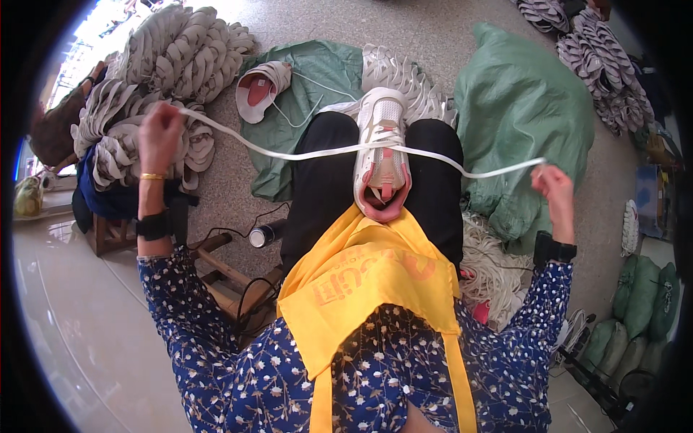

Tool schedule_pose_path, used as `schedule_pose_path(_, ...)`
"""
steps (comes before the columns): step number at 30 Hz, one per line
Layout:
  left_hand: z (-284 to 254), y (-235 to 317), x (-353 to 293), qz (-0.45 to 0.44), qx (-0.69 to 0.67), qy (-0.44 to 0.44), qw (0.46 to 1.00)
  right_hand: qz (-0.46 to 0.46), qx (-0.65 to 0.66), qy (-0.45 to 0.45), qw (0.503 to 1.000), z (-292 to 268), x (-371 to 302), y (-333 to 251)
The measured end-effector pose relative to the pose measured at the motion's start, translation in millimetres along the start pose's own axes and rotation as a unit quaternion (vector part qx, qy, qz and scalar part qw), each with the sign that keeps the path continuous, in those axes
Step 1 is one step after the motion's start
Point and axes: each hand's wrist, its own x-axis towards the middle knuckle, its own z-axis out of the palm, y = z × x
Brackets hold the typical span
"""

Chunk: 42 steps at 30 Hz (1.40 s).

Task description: The person sits on the floor and laces a white sneaker held on their lap. They thread the laces through the eyelets, pull them tight, and tie a knot, repeating the process to secure the shoe.

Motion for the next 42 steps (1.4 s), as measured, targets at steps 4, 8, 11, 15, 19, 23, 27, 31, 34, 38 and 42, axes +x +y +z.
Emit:
schedule_pose_path(4, -6.6, 13.1, -18.3, -0.091, -0.114, -0.029, 0.989, -0.078, 0.146, 0.064, 0.984, 65.8, -29.2, -36.0)
schedule_pose_path(8, 50.3, 101.2, -79.5, -0.164, -0.316, -0.400, 0.845, 0.022, 0.038, -0.151, 0.988, 158.7, -70.8, -36.8)
schedule_pose_path(11, 74.9, 169.6, -106.8, -0.173, -0.438, -0.455, 0.756, -0.056, -0.088, -0.234, 0.967, 211.8, -78.1, -35.7)
schedule_pose_path(15, 104.7, 201.5, -107.6, -0.059, -0.347, -0.357, 0.865, -0.268, -0.254, -0.176, 0.913, 250.2, -57.1, -33.2)
schedule_pose_path(19, 122.5, 219.8, -92.9, 0.012, -0.282, -0.246, 0.927, -0.157, -0.060, -0.148, 0.975, 271.1, -31.8, -29.7)
schedule_pose_path(23, 140.7, 222.2, -90.7, -0.015, -0.341, -0.178, 0.923, -0.111, 0.024, -0.187, 0.976, 270.2, -25.1, -19.5)
schedule_pose_path(27, 145.5, 224.3, -89.9, -0.037, -0.337, -0.180, 0.923, -0.112, 0.017, -0.177, 0.978, 270.0, -29.2, -18.8)
schedule_pose_path(31, 150.3, 224.7, -90.2, -0.071, -0.347, -0.188, 0.916, -0.122, 0.031, -0.158, 0.979, 272.5, -35.2, -18.7)
schedule_pose_path(34, 153.2, 222.5, -90.9, -0.086, -0.369, -0.189, 0.906, -0.127, 0.022, -0.152, 0.980, 273.3, -38.9, -19.3)
schedule_pose_path(38, 155.4, 220.3, -91.3, -0.088, -0.381, -0.191, 0.901, -0.131, 0.017, -0.141, 0.981, 275.3, -42.1, -19.3)
schedule_pose_path(42, 145.3, 227.5, -87.4, -0.054, -0.356, -0.195, 0.912, -0.155, -0.050, -0.148, 0.976, 274.3, -39.3, -15.4)
